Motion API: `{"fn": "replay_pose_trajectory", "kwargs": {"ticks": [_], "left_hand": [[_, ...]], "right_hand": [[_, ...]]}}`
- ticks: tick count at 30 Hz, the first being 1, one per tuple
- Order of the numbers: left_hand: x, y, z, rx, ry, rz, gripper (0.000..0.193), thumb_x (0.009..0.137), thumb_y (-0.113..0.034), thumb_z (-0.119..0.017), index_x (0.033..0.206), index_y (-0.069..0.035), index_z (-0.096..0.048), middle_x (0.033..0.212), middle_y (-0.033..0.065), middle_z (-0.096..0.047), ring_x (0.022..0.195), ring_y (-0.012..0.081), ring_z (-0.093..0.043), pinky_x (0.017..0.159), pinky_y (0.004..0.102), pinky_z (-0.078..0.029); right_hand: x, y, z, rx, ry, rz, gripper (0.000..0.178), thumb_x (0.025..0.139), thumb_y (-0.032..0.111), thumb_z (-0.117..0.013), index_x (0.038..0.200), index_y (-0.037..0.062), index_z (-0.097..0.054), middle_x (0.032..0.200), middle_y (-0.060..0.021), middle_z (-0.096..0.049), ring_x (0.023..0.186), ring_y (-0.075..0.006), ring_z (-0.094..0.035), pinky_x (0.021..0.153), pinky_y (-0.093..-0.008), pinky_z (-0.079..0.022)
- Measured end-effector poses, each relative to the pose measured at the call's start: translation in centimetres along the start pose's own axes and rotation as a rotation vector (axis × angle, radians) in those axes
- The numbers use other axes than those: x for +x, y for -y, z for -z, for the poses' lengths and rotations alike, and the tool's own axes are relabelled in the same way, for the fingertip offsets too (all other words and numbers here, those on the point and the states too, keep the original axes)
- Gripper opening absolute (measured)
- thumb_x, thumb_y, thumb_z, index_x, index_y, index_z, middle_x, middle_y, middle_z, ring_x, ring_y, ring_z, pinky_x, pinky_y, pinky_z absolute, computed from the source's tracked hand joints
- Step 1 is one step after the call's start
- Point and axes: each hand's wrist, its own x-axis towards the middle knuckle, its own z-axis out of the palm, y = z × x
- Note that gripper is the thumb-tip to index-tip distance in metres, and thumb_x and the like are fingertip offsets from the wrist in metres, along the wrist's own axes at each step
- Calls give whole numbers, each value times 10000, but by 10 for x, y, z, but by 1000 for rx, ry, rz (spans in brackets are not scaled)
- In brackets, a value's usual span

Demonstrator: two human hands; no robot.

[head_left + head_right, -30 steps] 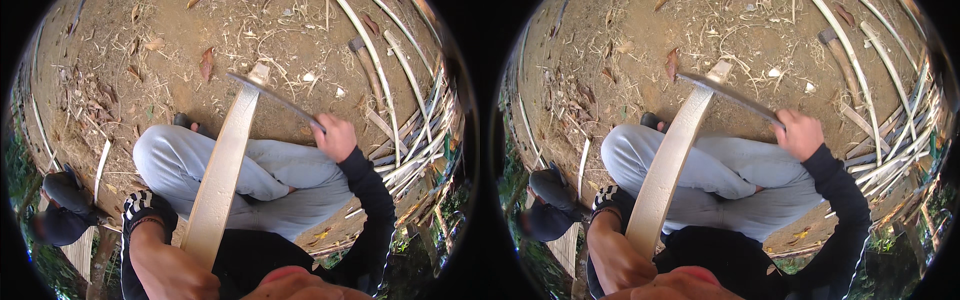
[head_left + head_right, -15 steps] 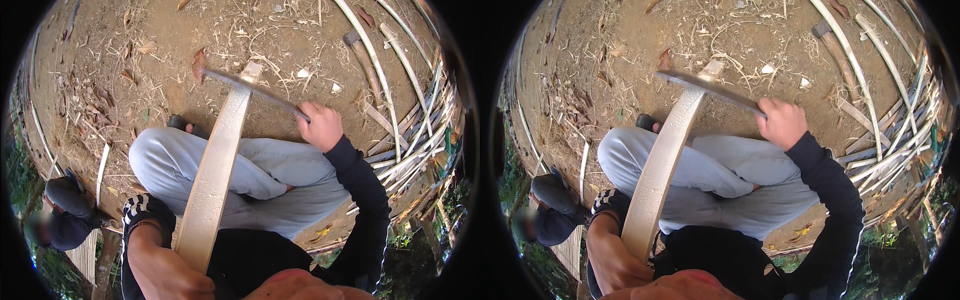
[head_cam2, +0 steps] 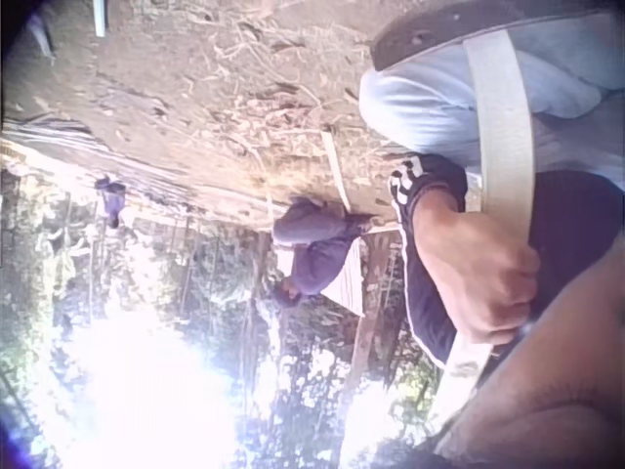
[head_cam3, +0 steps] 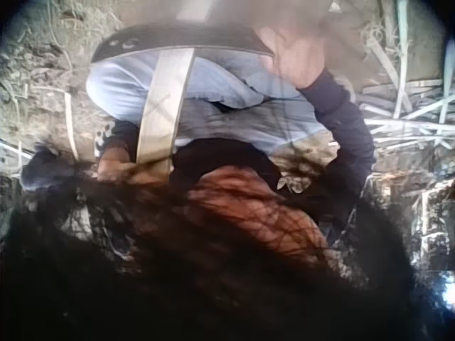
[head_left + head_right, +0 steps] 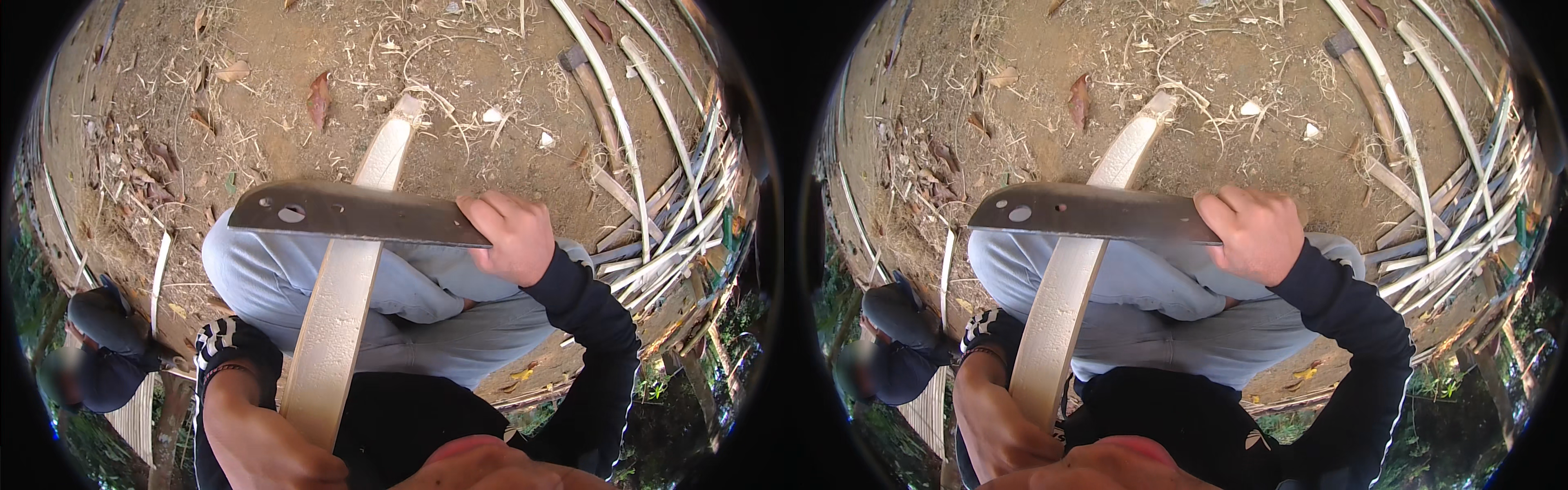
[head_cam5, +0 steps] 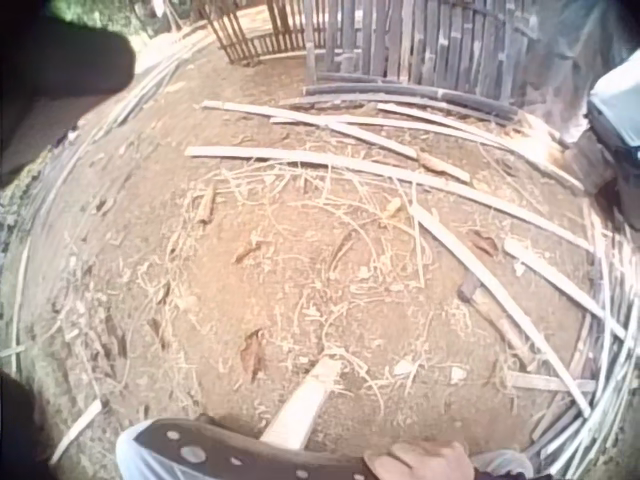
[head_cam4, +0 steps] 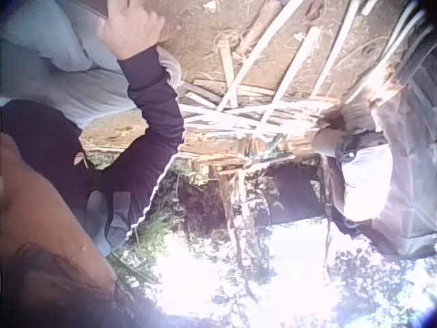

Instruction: The person uses a large blade to shave and smooth a length of bamboo while sitting on the ground.

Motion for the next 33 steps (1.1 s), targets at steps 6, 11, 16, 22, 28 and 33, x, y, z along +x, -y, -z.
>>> {"fn": "replay_pose_trajectory", "kwargs": {"ticks": [6,11,16,22,28,33], "left_hand": [[-7,-8,-26,-231,138,13,207,715,-206,-632,533,-153,-547,519,-83,-483,470,76,-503,443,248,-376],[2,-1,8,-21,10,-14,192,716,-215,-620,548,-157,-549,531,-77,-491,480,83,-511,450,247,-369],[4,9,14,-125,-14,-5,174,722,-225,-607,571,-154,-555,542,-67,-501,494,91,-523,456,257,-370],[1,5,14,-63,29,-32,179,718,-226,-605,564,-155,-546,541,-64,-499,499,99,-527,462,269,-383],[-11,3,-5,-9,-61,-49,191,716,-223,-608,552,-158,-535,535,-65,-493,499,102,-528,467,275,-394],[0,-4,9,-24,-16,-33,217,729,-221,-616,541,-157,-529,528,-70,-487,485,92,-516,458,258,-385]], "right_hand": [[14,-20,-17,-110,39,-137,265,687,184,-689,893,101,-544,741,-82,-573,660,-284,-639,538,-398,-518],[8,-11,-8,-76,11,-53,214,729,194,-665,875,100,-541,739,-107,-590,601,-305,-635,507,-430,-510],[15,-5,-3,-94,30,-99,194,714,183,-663,824,79,-542,714,-107,-576,621,-281,-640,502,-388,-510],[25,-31,-22,-125,3,-97,176,747,204,-659,830,87,-557,701,-106,-585,620,-305,-637,511,-407,-510],[23,-1,2,-62,21,-62,166,769,210,-640,844,92,-550,708,-100,-601,601,-331,-633,510,-434,-509],[33,-50,-28,-199,101,-268,181,777,233,-621,838,80,-545,712,-122,-600,583,-324,-630,511,-436,-513]]}}
